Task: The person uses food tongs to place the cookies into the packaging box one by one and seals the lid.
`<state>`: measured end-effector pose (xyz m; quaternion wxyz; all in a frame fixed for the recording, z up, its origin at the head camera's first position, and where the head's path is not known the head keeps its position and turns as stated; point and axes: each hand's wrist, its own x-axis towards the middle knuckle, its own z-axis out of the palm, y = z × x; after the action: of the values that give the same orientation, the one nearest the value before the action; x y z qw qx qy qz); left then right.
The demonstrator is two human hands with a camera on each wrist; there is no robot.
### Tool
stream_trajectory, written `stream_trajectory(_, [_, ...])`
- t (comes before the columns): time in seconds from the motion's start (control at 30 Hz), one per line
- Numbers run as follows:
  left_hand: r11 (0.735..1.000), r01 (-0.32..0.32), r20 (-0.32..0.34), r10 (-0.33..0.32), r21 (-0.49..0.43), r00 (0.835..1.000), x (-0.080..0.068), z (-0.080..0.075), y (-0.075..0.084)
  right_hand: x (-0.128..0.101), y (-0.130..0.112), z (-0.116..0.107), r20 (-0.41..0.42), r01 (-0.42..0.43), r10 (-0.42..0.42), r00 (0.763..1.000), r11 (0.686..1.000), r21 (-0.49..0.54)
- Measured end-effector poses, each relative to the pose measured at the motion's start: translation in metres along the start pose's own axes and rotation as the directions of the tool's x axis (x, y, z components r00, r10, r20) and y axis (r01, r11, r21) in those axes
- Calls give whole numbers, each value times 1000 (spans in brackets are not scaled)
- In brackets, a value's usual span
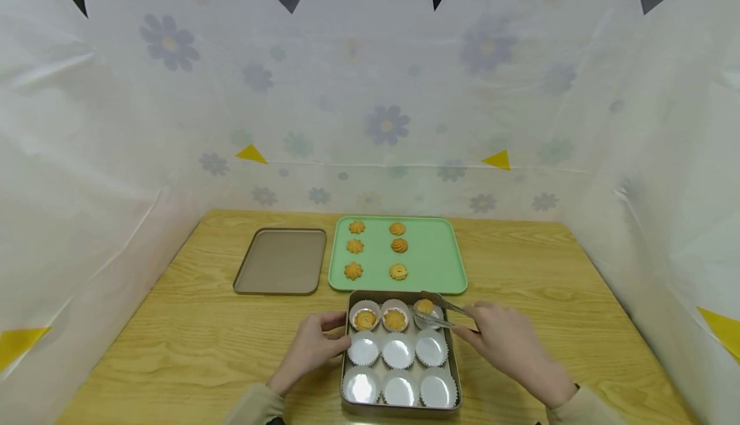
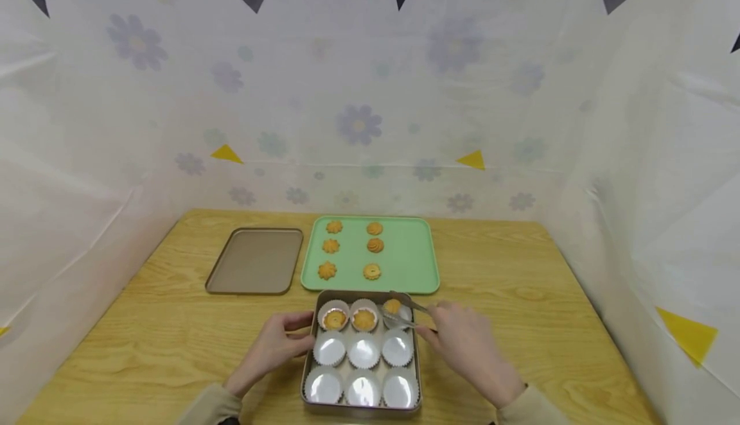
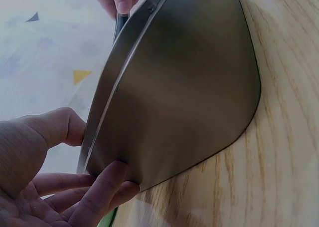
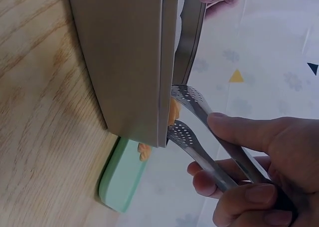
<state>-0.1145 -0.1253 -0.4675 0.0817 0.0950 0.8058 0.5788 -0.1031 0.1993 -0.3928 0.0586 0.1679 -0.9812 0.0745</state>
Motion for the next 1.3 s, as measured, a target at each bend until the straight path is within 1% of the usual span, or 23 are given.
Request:
stream_trajectory(0.1, [1000,-1,1,1,1,1000,0,0,0,-1,-2,2,-14,2,-3,1000,1000,-31])
stream_trajectory(0.43, [1000,2,-4,-2,7,1000,-1,-1,0,-1,-9,3,-25,-17,15,1000,997,-73])
stream_trajectory(0.73, [1000,-8,-8,8,-24,1000,-1,-1,1,-2,-12,8,-69,-6,-2,998,993,-116])
stream_trajectory(0.97, [1000,3,-8,-3,-10,1000,-1,-1,0,-3,-12,8,-105,-5,-5,994,995,-101])
stream_trajectory(1.1, [1000,4,-8,-4,-23,1000,0,0,-1,-4,-12,8,-114,-13,2,993,995,-97])
stream_trajectory(1.3, [1000,6,-8,-7,-29,1000,0,-1,0,-5,-14,10,-95,-36,24,995,992,-121])
